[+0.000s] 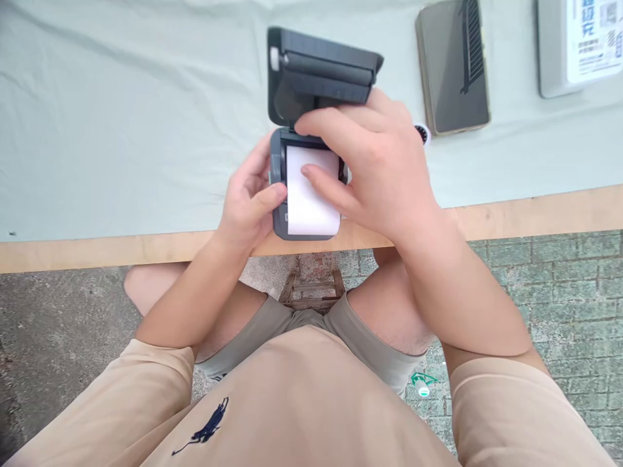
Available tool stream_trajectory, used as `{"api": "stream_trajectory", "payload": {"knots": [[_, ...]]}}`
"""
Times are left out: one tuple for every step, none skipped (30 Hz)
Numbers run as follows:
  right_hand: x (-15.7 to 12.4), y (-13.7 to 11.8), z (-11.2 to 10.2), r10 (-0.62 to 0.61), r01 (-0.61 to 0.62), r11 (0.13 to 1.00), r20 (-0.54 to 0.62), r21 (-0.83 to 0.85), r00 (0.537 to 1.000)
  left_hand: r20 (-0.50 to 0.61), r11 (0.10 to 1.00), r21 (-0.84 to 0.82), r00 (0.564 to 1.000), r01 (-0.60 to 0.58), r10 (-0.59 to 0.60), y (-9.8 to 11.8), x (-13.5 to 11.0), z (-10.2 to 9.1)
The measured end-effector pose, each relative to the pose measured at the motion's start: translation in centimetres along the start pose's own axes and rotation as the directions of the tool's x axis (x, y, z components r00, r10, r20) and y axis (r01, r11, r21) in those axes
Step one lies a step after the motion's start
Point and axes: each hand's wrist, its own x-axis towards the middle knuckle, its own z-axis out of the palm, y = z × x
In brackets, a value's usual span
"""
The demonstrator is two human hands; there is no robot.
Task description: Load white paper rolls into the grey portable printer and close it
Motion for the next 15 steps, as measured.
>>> {"api": "stream_trajectory", "payload": {"knots": [[0.1, 0.0, 0.0, -0.001, 0.002, 1.000, 0.044, -0.010, 0.999, 0.023, 1.000, 0.014, 1.000, -0.019, 0.019, -0.2, 0.0, -0.1], [0.1, -0.1, -0.1, 0.004, -0.002, 1.000, 0.089, -0.029, 0.996, 0.036, 0.999, 0.028, 0.999, -0.032, 0.031, -0.2, 0.0, -0.1], [0.0, -0.1, -0.1, 0.016, -0.008, 0.998, 0.129, -0.060, 0.991, 0.039, 0.999, 0.038, 0.999, -0.039, 0.038, -0.2, 0.0, -0.1], [0.0, -0.3, -0.2, 0.035, -0.019, 0.995, 0.159, -0.099, 0.987, 0.035, 0.998, 0.044, 0.999, -0.042, 0.041, -0.2, 0.0, -0.1], [-0.1, -0.4, -0.2, 0.060, -0.035, 0.990, 0.182, -0.140, 0.982, 0.029, 0.998, 0.049, 0.999, -0.042, 0.040, -0.1, 0.0, 0.0], [-0.2, -0.6, -0.3, 0.085, -0.050, 0.983, 0.197, -0.176, 0.977, 0.025, 0.998, 0.053, 0.999, -0.040, 0.038, 0.1, -0.1, 0.1], [-0.2, -0.7, -0.3, 0.103, -0.061, 0.978, 0.208, -0.199, 0.973, 0.025, 0.998, 0.055, 0.999, -0.038, 0.037, 0.2, -0.1, 0.2], [-0.2, -0.9, -0.3, 0.111, -0.066, 0.976, 0.215, -0.208, 0.970, 0.027, 0.998, 0.056, 0.999, -0.036, 0.035, 0.4, -0.1, 0.3], [-0.1, -1.0, -0.2, 0.111, -0.064, 0.977, 0.227, -0.204, 0.968, 0.029, 0.998, 0.055, 0.999, -0.033, 0.031, 0.6, -0.2, 0.3], [0.0, -1.0, -0.3, 0.109, -0.061, 0.979, 0.244, -0.193, 0.964, 0.031, 0.998, 0.053, 0.999, -0.023, 0.021, 0.8, -0.2, 0.4], [0.2, -1.1, -0.3, 0.110, -0.061, 0.981, 0.266, -0.184, 0.958, 0.031, 0.999, 0.050, 1.000, -0.006, 0.005, 1.0, -0.3, 0.4], [0.4, -1.1, -0.4, 0.116, -0.067, 0.982, 0.287, -0.177, 0.951, 0.029, 0.999, 0.046, 0.999, 0.013, -0.015, 1.2, -0.4, 0.4], [0.5, -1.1, -0.6, 0.122, -0.074, 0.983, 0.302, -0.166, 0.946, 0.025, 0.999, 0.042, 0.999, 0.032, -0.033, 1.3, -0.4, 0.5], [0.5, -1.0, -0.9, 0.118, -0.079, 0.987, 0.300, -0.139, 0.947, 0.017, 0.998, 0.036, 0.999, 0.047, -0.048, 1.4, -0.5, 0.5], [0.4, -0.9, -1.2, 0.095, -0.074, 0.993, 0.273, -0.087, 0.957, 0.004, 0.998, 0.030, 0.998, 0.057, -0.057, 1.5, -0.5, 0.5]]}}
